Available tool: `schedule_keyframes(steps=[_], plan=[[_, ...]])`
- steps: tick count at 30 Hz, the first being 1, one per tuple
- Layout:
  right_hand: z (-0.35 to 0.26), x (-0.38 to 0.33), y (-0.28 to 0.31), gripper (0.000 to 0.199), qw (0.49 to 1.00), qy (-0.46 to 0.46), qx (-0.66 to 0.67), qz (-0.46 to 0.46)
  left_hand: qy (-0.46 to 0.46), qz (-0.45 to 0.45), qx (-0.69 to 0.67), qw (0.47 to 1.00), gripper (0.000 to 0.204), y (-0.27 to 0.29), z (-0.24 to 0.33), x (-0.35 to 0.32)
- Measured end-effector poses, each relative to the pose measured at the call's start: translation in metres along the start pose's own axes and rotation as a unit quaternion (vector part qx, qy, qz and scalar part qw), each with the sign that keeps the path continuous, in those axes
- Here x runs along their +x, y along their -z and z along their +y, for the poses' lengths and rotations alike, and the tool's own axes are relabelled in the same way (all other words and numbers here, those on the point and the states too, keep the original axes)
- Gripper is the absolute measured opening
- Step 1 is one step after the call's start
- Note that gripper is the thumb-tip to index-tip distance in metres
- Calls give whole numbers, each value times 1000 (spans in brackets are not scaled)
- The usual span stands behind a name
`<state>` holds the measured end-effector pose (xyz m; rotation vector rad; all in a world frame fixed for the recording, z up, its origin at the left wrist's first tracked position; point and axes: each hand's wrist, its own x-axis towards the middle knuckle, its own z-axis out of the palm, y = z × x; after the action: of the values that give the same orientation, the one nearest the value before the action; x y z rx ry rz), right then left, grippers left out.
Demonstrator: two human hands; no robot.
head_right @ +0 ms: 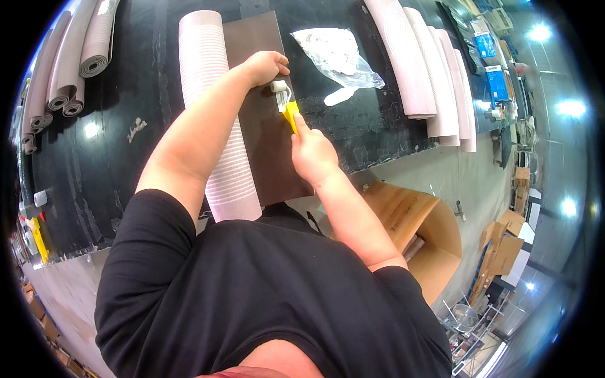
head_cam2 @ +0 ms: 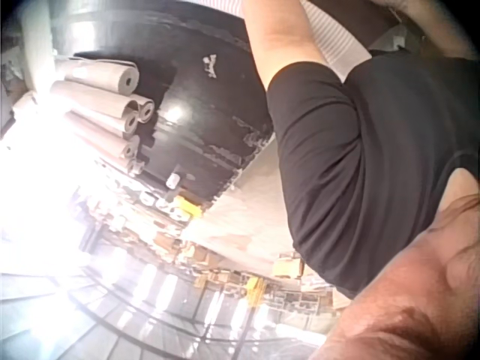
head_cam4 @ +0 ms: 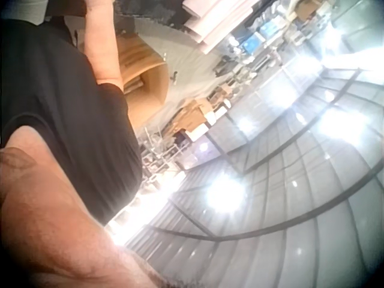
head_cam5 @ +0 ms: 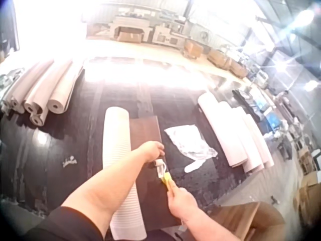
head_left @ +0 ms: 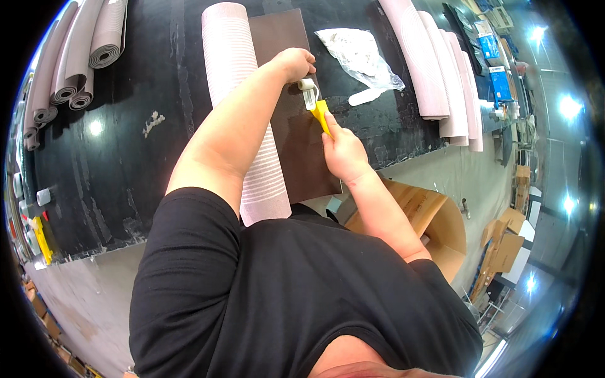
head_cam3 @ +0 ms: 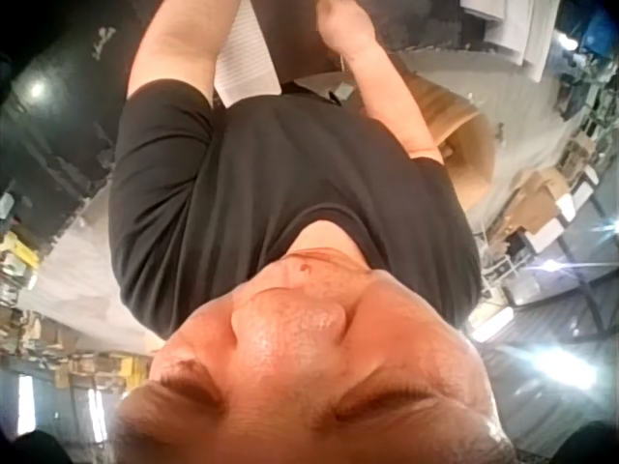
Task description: The person applies adhesive from a bottle to small rectangular labels and then uses a small roller to press the labels onto large brown rectangular panels.
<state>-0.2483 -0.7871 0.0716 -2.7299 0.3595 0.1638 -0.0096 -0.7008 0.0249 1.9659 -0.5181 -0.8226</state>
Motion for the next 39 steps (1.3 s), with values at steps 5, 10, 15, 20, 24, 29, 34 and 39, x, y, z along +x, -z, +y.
schedule_keyframes(steps=[5, 10, 15, 20, 24, 29, 34, 39], plan=[[-4, -17, 8, 47, 999, 3, 45, 29, -16, -3, 27, 999, 44, 0, -3, 0], [-8, -9, 3, 48, 999, -35, -32, -20, 3, -2, -1, 1000, 44, 0, 2, -3], [3, -1, -2, 48, 999, 3, 37, 28, 3, -3, 6, 1000, 45, 1, 5, -4], [-7, -16, 10, 47, 999, -37, -6, -8, -13, -6, 32, 999, 45, 1, 0, -3], [-6, -7, 12, 46, 997, -39, -62, -32, -9, -1, 14, 1000, 45, 1, 5, -6], [0, -3, 7, 48, 999, -18, -29, 6, -9, -5, 17, 1000, 45, 0, 1, -3], [-7, -22, 15, 49, 998, -18, -34, -48, -13, -8, 28, 1000, 46, 5, 8, -5], [-11, -27, 12, 51, 997, -25, -46, -57, -7, -15, 13, 1000, 47, 3, 3, -2]])
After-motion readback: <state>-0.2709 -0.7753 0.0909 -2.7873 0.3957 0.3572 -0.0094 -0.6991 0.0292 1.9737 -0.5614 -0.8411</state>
